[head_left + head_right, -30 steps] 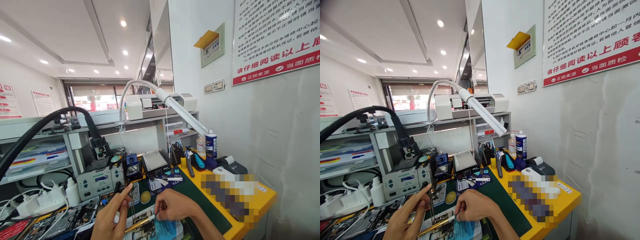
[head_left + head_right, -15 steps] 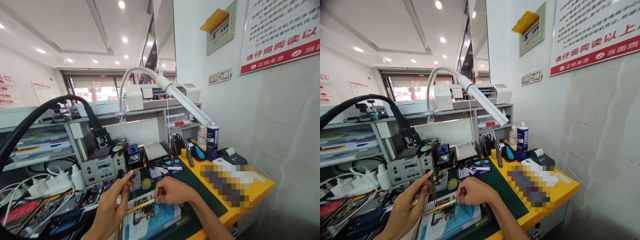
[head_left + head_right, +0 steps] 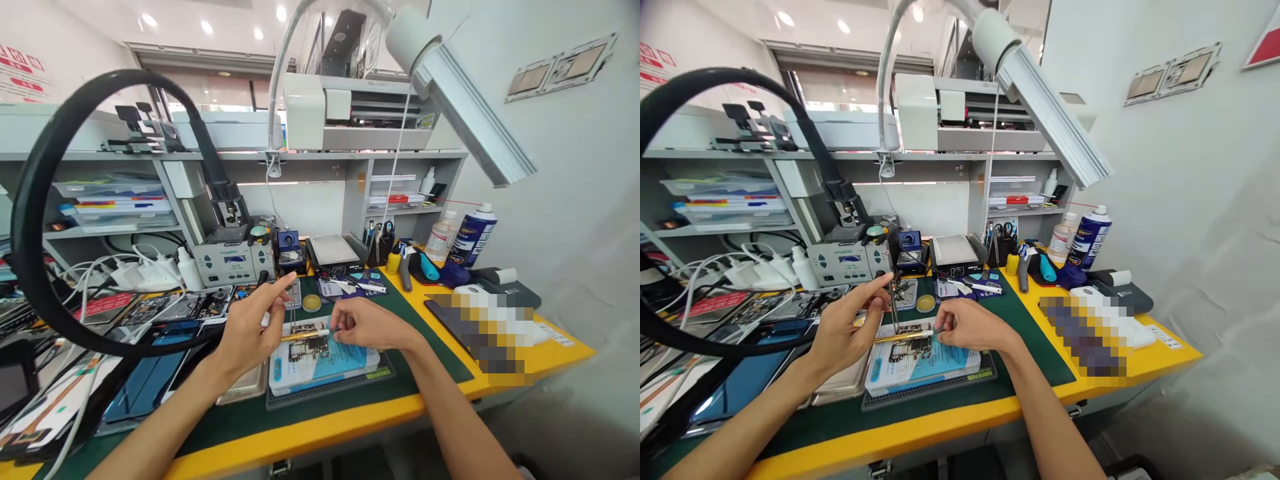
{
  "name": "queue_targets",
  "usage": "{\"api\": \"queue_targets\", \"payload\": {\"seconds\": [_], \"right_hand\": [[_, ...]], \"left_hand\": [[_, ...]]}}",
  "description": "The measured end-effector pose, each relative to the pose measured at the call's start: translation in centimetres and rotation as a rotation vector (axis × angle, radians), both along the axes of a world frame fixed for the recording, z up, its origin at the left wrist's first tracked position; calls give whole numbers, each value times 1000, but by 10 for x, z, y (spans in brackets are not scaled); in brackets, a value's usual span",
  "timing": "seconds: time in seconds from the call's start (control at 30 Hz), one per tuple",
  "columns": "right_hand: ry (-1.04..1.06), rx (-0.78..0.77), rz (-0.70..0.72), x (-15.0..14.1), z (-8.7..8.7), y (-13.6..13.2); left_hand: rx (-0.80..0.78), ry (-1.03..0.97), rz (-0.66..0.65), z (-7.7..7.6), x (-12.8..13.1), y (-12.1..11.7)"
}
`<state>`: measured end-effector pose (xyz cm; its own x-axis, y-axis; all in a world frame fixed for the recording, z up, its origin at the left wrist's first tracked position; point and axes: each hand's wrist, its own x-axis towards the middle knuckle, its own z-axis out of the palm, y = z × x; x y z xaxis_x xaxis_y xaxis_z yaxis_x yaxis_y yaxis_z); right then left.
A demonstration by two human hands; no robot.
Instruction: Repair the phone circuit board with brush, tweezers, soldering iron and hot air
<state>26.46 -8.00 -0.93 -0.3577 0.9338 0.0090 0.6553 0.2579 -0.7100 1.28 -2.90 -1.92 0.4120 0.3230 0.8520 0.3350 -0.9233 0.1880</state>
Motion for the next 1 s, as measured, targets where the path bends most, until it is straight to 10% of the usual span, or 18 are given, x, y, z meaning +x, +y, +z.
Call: {"api": "queue_targets", "payload": {"seconds": [1.0], "right_hand": [[15, -4, 32, -4, 3, -1]], "left_hand": [[8, 3, -16, -5, -1, 3]]}}
